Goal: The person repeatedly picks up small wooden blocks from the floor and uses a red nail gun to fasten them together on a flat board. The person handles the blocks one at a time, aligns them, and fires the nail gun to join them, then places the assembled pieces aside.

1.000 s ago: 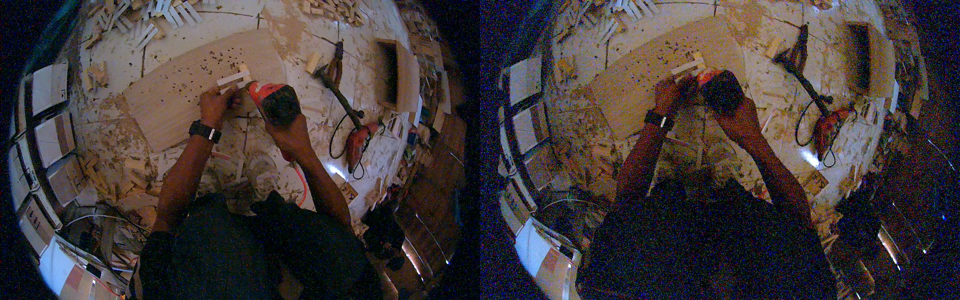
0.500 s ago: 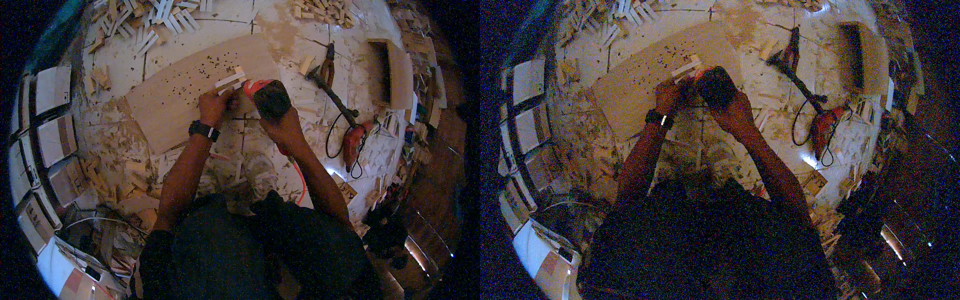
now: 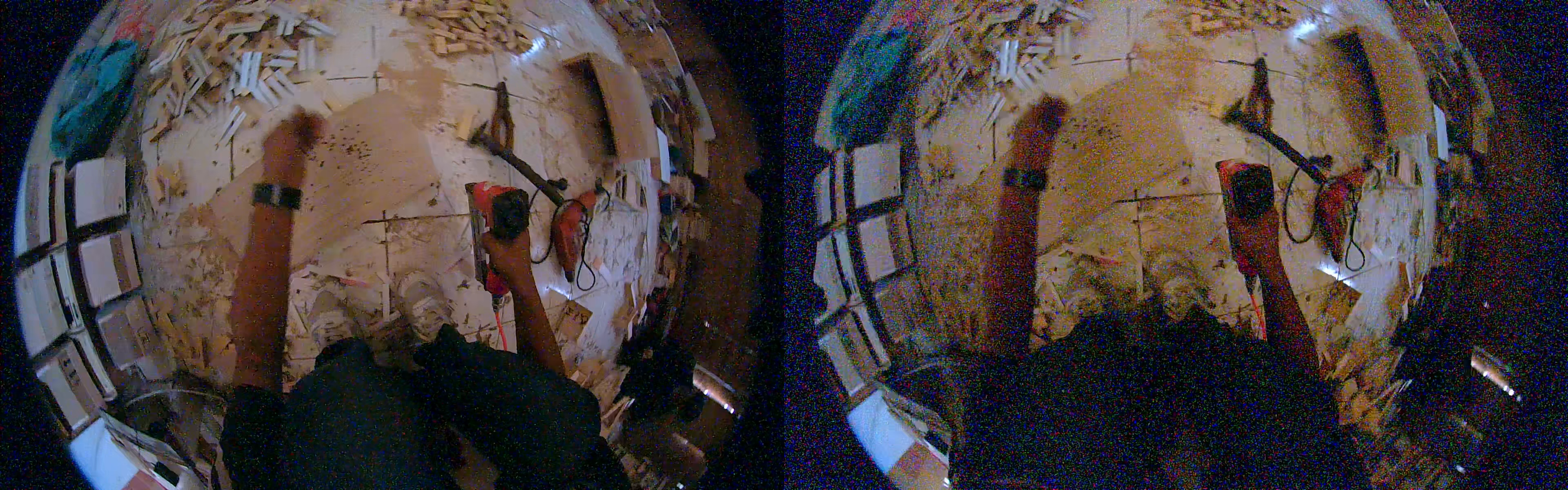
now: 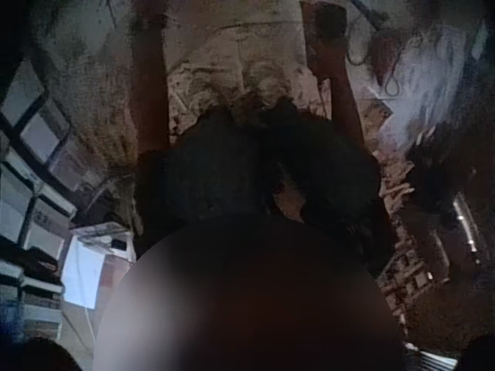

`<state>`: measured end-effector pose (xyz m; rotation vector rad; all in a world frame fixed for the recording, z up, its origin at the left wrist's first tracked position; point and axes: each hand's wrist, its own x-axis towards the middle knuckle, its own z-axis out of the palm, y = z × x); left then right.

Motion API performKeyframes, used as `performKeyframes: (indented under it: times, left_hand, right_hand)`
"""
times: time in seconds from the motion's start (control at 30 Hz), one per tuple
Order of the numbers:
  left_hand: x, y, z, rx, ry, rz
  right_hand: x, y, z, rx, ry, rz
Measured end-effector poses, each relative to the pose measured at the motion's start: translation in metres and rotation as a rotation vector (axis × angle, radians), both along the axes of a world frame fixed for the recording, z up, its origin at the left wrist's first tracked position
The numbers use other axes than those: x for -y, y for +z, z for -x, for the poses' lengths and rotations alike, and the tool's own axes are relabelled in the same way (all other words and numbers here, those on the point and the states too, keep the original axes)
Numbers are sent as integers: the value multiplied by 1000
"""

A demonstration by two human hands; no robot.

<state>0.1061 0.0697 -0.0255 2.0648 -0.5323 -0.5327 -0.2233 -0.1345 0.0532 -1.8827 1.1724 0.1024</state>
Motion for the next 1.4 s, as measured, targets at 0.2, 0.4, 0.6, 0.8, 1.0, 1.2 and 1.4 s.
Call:
performKeyframes:
  times: [0.2, 0.4, 0.6, 0.8, 1.0, 1.2, 1.4]
  left_hand:
    - [98, -19, 4, -369, 131, 437]
    - [233, -66, 113, 258, -310, -61]
    - [236, -63, 110, 292, -274, -158]
    - [111, -36, 130, 200, 113, -118]
    - [110, -31, 138, 461, 1, -241]
    - [183, -33, 175, 536, -581, -114]
    - [209, -45, 188, 510, -779, -347]
  right_hand:
    - [6, 26, -10, 273, 105, 312]
    - [19, 49, -5, 107, 116, 290]
    - [22, 42, 17, 136, -54, 132]
    - [36, 17, 33, 143, -178, 25]
    - [42, 6, 29, 226, 34, 333]
    - [44, 27, 33, -6, -142, -17]
    - [36, 26, 37, 151, -91, 89]
